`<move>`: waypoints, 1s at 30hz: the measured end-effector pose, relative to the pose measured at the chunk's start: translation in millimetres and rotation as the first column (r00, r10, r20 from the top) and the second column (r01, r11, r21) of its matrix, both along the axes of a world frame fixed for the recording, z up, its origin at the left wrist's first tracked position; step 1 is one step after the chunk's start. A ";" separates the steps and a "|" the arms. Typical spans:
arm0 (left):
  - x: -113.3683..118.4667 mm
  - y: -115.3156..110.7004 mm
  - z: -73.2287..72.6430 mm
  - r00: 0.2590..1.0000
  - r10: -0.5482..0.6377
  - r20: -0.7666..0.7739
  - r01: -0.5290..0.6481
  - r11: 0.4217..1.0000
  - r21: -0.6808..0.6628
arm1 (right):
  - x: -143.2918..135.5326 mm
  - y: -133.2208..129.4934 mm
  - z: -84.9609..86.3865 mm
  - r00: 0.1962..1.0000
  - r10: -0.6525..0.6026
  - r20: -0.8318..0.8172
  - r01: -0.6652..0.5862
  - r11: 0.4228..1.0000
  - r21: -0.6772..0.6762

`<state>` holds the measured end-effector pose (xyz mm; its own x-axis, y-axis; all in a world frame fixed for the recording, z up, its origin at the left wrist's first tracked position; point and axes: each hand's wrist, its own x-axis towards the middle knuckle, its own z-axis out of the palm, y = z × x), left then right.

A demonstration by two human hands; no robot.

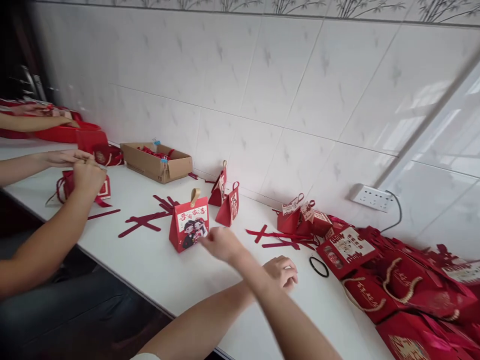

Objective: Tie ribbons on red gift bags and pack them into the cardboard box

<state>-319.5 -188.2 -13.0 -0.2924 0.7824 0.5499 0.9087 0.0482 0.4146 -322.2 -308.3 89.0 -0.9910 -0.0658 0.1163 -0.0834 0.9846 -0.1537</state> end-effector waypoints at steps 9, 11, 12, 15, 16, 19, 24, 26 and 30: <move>11.4 -14.4 4.5 0.997 0.071 0.018 -0.071 0.997 0.013 | -42.1 -37.6 -25.3 1.000 0.027 -0.010 -0.028 0.995 -0.097; 11.3 -14.6 6.1 0.999 0.043 0.011 -0.043 0.997 -0.058 | -40.3 -21.3 -29.0 0.999 0.000 -0.051 -0.006 0.992 -0.126; 9.8 -13.8 6.5 1.000 0.028 0.008 -0.027 0.995 -0.096 | -37.5 -8.9 -30.1 0.996 -0.017 -0.082 0.005 0.989 -0.145; 3.2 -9.7 6.0 1.000 -0.009 0.011 0.010 0.989 -0.150 | -22.6 42.9 -30.4 0.974 -0.089 -0.209 0.041 0.974 -0.223; 1.6 -8.4 5.6 1.000 -0.020 0.008 0.021 0.987 -0.162 | -15.8 63.4 -29.8 0.958 -0.129 -0.257 0.062 0.965 -0.254; 2.2 -5.5 4.7 0.995 -0.097 -0.010 0.092 0.971 -0.222 | 7.6 125.3 -29.8 0.874 -0.296 -0.386 0.159 0.924 -0.349; 10.3 -7.0 8.7 0.978 -0.208 -0.031 0.197 0.958 -0.209 | 41.3 201.3 -47.0 0.708 -0.423 -0.565 0.213 0.891 -0.401; 9.2 -10.8 13.8 0.981 -0.183 -0.066 0.185 0.983 0.022 | 50.1 218.4 -57.4 0.668 -0.413 -0.619 0.203 0.901 -0.383; 0.4 -17.8 26.8 0.995 0.037 0.096 -0.082 0.852 0.518 | 58.8 233.5 -69.7 0.597 -0.295 -0.746 0.160 0.955 -0.249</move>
<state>-319.1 -206.1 13.9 -0.3892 0.3681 0.8444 0.8740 -0.1420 0.4648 -263.5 -74.9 19.3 -0.5107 0.2328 0.8276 -0.0126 0.9605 -0.2780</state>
